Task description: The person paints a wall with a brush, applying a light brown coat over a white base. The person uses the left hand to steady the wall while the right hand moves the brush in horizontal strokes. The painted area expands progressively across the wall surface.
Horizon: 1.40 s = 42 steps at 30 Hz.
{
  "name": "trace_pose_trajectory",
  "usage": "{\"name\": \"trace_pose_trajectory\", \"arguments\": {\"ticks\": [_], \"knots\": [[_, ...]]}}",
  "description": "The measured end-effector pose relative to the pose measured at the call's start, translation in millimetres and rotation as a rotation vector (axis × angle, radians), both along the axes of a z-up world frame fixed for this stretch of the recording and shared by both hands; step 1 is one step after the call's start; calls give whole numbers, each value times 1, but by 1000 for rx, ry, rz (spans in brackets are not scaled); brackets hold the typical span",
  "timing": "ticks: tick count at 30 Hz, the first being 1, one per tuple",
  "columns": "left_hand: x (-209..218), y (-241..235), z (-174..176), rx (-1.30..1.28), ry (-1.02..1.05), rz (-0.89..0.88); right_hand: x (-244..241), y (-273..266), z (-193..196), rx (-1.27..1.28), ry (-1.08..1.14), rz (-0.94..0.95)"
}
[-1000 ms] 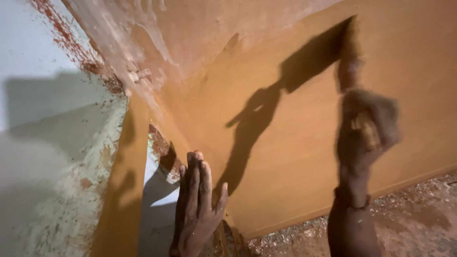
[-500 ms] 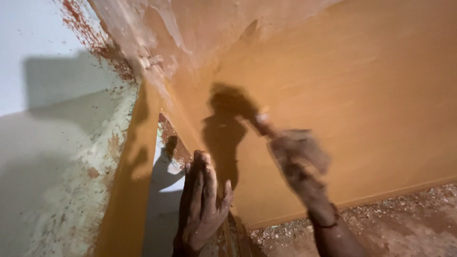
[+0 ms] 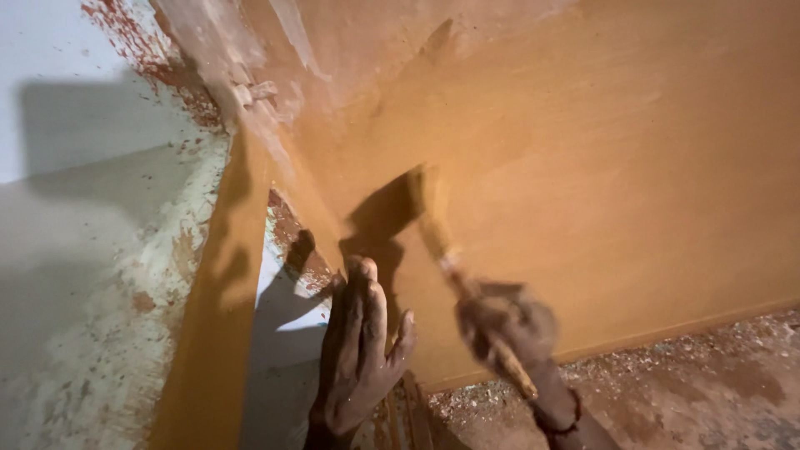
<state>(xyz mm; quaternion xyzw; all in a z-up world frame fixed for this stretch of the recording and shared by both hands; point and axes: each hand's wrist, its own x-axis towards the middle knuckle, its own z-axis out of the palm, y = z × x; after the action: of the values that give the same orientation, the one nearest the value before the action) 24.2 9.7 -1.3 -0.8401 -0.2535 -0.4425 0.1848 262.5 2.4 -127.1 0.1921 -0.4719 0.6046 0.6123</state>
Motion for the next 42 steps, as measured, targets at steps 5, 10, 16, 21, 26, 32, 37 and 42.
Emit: {"name": "trace_pose_trajectory", "arguments": {"ticks": [5, 10, 16, 21, 26, 32, 37, 42], "knots": [[-12, -6, 1, 21, -17, 13, -57, -18, 12, 420, -616, -1858], [-9, -6, 1, 5, -21, 32, -25, -10, 48, 110, -674, -1860], [0, -10, 6, -23, -8, -41, 16, -39, 59, 124, -727, -1910], [10, -9, 6, -26, 9, -81, 0, -19, 47, 72, -747, -1588], [14, -8, 4, -25, 13, -102, 7, 12, 26, -3, -904, -1678], [4, -1, 4, -97, 51, -16, 120, -33, -3, -346, -841, -2100], [11, 13, -1, -300, 94, 40, 184, -76, 8, -226, -509, -2478], [22, 18, 1, -324, 110, 29, 147, -55, 42, -59, -547, -2437]]}}
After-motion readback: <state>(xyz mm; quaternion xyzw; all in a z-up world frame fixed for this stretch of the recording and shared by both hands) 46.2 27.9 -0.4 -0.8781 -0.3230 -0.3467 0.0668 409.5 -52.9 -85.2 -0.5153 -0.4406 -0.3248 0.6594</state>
